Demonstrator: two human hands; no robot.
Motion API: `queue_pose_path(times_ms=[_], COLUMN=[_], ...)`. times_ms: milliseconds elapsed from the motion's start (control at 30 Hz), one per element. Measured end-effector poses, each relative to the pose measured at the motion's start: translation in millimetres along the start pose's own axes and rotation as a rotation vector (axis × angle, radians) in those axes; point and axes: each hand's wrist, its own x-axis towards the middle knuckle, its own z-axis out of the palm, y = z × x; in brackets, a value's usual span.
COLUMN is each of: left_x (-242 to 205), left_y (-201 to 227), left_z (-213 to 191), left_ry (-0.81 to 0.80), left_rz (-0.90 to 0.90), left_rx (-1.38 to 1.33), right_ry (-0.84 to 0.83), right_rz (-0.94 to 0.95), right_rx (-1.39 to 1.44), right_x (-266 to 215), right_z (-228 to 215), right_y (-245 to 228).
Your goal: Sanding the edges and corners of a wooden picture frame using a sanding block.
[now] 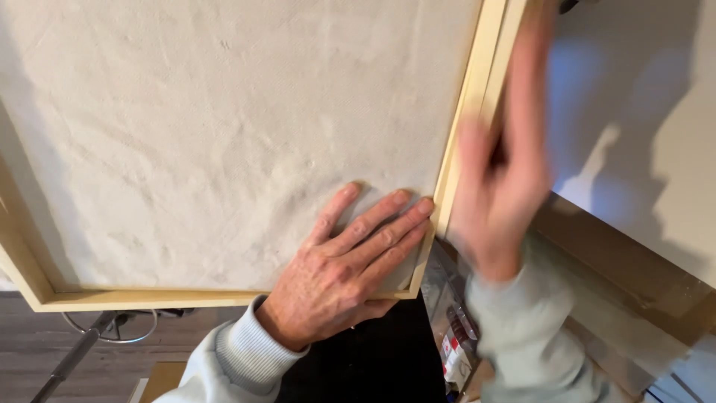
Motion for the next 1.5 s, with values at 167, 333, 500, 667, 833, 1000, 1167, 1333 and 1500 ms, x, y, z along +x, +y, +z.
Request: queue_pose_path(times_ms=[167, 333, 500, 667, 833, 1000, 1167, 1333, 1500], left_x=[-5, -6, -6, -8, -6, -7, -6, -1, -4], left_y=[3, -1, -1, -1, 0, 1, -1, 2, 3], left_z=[2, 1, 5, 12, 7, 4, 3, -2, 0], left_ry=[0.007, 0.048, 0.030, 0.059, 0.007, 0.013, 0.029, -0.026, -0.008], left_rz=[-0.002, -0.026, -0.014, -0.003, 0.011, 0.026, -0.012, -0.016, -0.006], left_rx=[0.033, 0.054, 0.045, 0.066, 0.052, 0.065, 0.071, 0.048, 0.038], right_ry=[-0.010, -0.021, 0.107, 0.011, 0.046, -0.033, -0.148, -0.008, 0.020], right_rz=[-0.008, 0.199, 0.303, 0.255, 0.150, -0.033, -0.095, -0.142, -0.098], right_rx=[-0.071, 0.135, 0.336, 0.236, 0.123, -0.135, -0.083, -0.037, 0.040], right_x=[-39, -113, -82, -131, -24, -73, -112, 65, 87], right_z=[-3, -1, 1, 0, -1, -8, -8, -7, -8], right_y=[-2, -5, 7, -13, -1, -7, -10, 46, 17])
